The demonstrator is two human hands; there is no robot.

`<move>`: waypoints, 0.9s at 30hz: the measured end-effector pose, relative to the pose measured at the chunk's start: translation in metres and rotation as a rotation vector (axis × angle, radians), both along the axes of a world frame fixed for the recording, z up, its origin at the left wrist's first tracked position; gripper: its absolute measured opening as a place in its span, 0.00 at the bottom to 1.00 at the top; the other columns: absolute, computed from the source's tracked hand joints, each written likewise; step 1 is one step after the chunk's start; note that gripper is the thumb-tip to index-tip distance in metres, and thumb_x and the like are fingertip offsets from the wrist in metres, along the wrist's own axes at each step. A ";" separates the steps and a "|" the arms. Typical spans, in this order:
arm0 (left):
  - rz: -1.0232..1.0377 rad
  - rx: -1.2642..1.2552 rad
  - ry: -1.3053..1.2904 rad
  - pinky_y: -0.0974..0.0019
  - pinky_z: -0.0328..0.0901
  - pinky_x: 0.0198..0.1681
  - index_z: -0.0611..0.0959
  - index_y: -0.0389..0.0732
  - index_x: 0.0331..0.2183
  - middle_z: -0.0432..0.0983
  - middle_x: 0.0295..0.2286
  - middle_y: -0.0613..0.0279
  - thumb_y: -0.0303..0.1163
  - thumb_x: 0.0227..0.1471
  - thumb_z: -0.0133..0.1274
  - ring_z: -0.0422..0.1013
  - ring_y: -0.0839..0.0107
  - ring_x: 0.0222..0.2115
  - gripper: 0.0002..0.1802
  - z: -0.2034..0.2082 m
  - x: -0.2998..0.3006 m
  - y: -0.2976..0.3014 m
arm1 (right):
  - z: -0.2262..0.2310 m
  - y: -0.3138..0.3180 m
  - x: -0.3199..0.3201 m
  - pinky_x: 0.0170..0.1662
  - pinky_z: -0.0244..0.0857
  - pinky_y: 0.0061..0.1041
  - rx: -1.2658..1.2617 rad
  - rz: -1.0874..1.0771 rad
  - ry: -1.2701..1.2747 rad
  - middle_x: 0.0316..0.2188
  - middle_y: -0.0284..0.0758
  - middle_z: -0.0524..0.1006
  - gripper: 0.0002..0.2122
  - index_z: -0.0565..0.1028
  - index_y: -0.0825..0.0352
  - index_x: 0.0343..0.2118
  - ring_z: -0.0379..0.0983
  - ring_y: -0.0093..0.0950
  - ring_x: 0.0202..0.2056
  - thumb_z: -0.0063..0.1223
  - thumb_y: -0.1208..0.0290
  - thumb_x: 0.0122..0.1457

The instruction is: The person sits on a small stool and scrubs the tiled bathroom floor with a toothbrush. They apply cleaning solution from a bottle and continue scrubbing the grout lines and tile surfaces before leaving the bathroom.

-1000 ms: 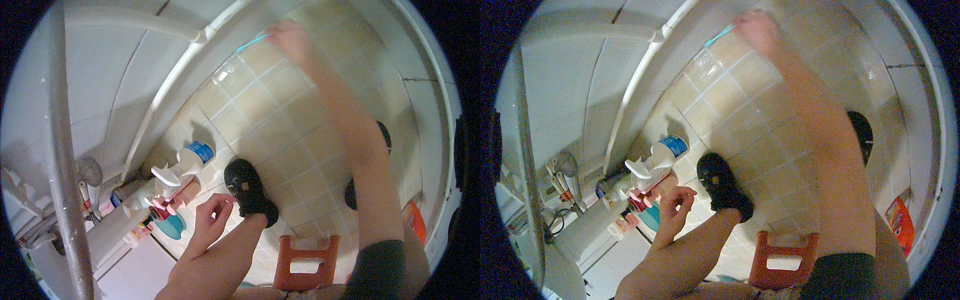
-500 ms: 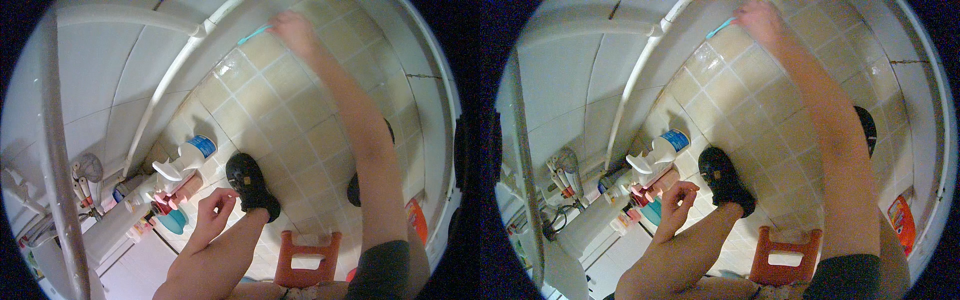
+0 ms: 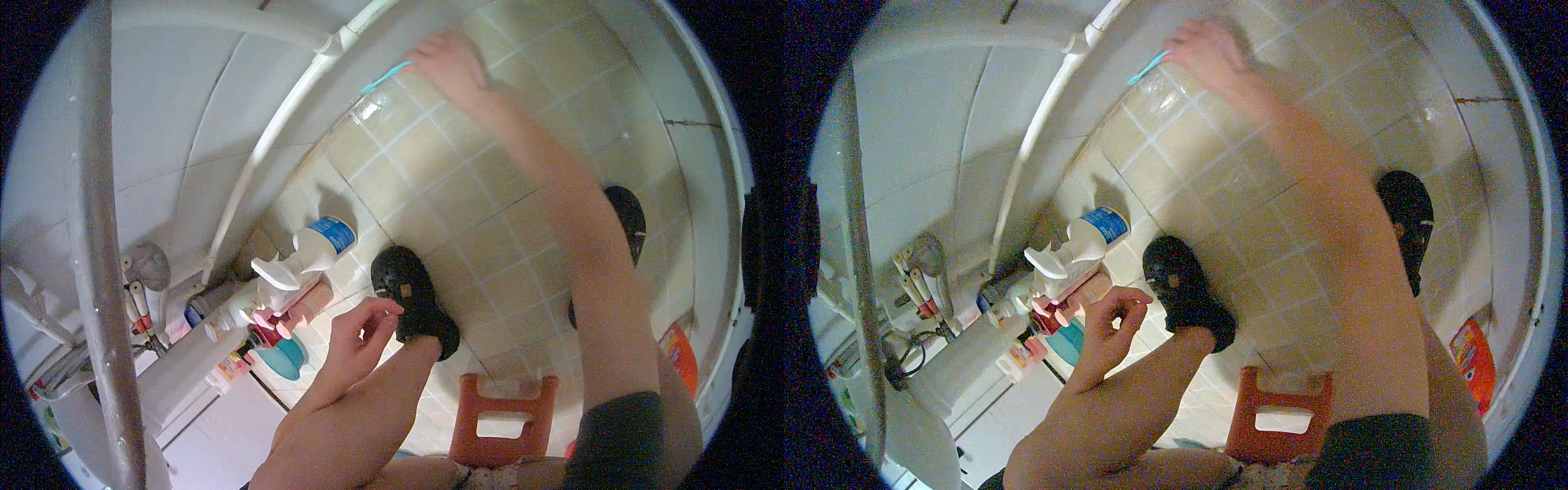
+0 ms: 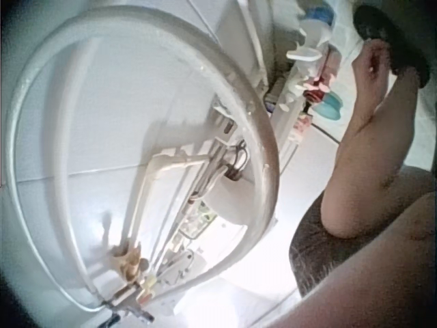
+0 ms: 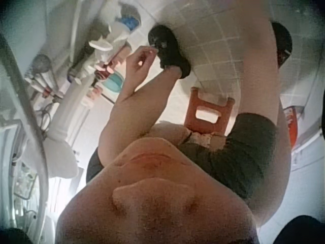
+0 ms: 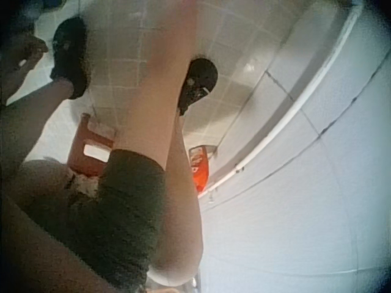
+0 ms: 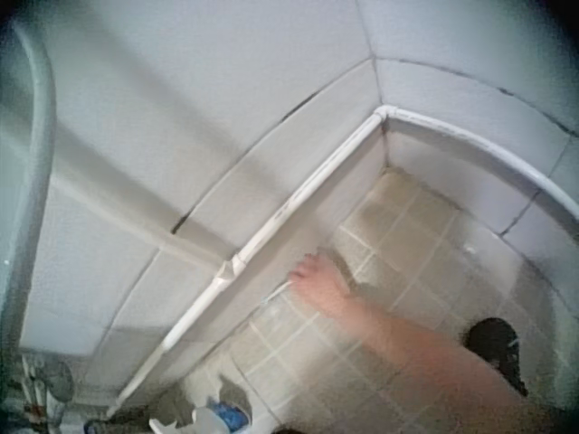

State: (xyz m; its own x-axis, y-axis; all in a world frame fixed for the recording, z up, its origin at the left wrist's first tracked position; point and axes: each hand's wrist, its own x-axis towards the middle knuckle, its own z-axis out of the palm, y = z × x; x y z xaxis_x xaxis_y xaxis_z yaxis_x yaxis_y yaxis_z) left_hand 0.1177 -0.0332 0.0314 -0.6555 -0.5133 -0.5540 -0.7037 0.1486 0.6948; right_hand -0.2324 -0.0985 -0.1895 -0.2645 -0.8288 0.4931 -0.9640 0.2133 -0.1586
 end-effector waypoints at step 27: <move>0.029 0.017 -0.047 0.77 0.57 0.22 0.79 0.37 0.35 0.70 0.19 0.69 0.25 0.54 0.52 0.62 0.84 0.18 0.05 0.000 0.002 0.002 | -0.005 -0.011 0.006 0.41 0.65 0.34 -0.023 -0.003 0.052 0.28 0.32 0.75 0.11 0.78 0.58 0.30 0.70 0.30 0.38 0.48 0.57 0.55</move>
State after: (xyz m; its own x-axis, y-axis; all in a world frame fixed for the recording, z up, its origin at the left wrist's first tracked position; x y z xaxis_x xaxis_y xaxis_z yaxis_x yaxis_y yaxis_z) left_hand 0.1194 -0.0317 0.0312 -0.6136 -0.5218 -0.5926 -0.7395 0.1167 0.6629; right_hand -0.2264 -0.1090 -0.1949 -0.2407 -0.8160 0.5255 -0.9704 0.2133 -0.1133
